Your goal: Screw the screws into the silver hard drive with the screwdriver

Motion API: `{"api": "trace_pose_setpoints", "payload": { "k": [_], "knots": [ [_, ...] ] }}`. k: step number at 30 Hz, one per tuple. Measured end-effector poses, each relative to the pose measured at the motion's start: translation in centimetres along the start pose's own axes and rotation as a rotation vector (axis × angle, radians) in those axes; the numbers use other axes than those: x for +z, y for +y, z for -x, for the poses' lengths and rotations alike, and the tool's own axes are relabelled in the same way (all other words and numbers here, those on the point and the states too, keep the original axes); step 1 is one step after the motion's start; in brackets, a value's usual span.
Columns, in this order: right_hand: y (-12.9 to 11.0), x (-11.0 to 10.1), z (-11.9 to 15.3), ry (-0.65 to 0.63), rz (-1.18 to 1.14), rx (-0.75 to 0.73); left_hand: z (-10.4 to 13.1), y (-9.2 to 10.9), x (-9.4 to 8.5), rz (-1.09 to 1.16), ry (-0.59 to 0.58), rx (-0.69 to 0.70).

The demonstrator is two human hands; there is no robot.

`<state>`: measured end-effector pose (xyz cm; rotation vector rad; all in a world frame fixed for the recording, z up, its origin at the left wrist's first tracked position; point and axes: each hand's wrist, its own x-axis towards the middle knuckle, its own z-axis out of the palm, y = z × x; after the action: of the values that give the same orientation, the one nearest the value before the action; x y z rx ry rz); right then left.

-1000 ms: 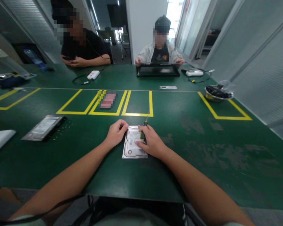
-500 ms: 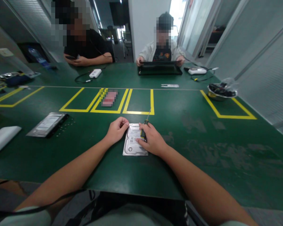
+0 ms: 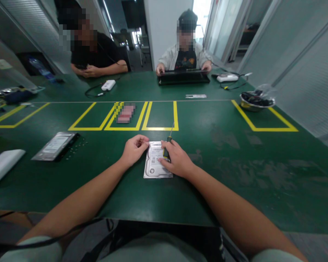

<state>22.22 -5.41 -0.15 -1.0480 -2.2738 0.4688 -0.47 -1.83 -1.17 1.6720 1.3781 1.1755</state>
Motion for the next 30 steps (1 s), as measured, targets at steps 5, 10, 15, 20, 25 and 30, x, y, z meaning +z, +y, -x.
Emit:
{"api": "trace_pose_setpoints", "payload": {
  "k": [5, 10, 15, 20, 25, 30],
  "knots": [
    [-0.1, -0.1, 0.1, 0.002, -0.01, 0.008, 0.0, -0.3, 0.0, -0.014, -0.01, 0.01],
    [-0.1, -0.1, 0.1, 0.006, -0.02, 0.016, -0.1, 0.1, 0.1, -0.025, -0.014, -0.002],
    [-0.2, -0.2, 0.1, 0.009, -0.04, 0.027, -0.4, -0.2, 0.5, -0.012, 0.018, -0.034],
    [-0.2, -0.3, 0.1, 0.01, -0.039, 0.02, -0.5, -0.2, 1.3, 0.059, 0.087, -0.094],
    [0.0, -0.2, 0.2, 0.0, -0.015, 0.024, 0.0, 1.1, 2.1, 0.229, 0.173, -0.2],
    [0.1, -0.1, 0.3, 0.009, 0.005, 0.009, 0.4, 2.5, 2.6, 0.333, 0.244, -0.298]
  ]
}}
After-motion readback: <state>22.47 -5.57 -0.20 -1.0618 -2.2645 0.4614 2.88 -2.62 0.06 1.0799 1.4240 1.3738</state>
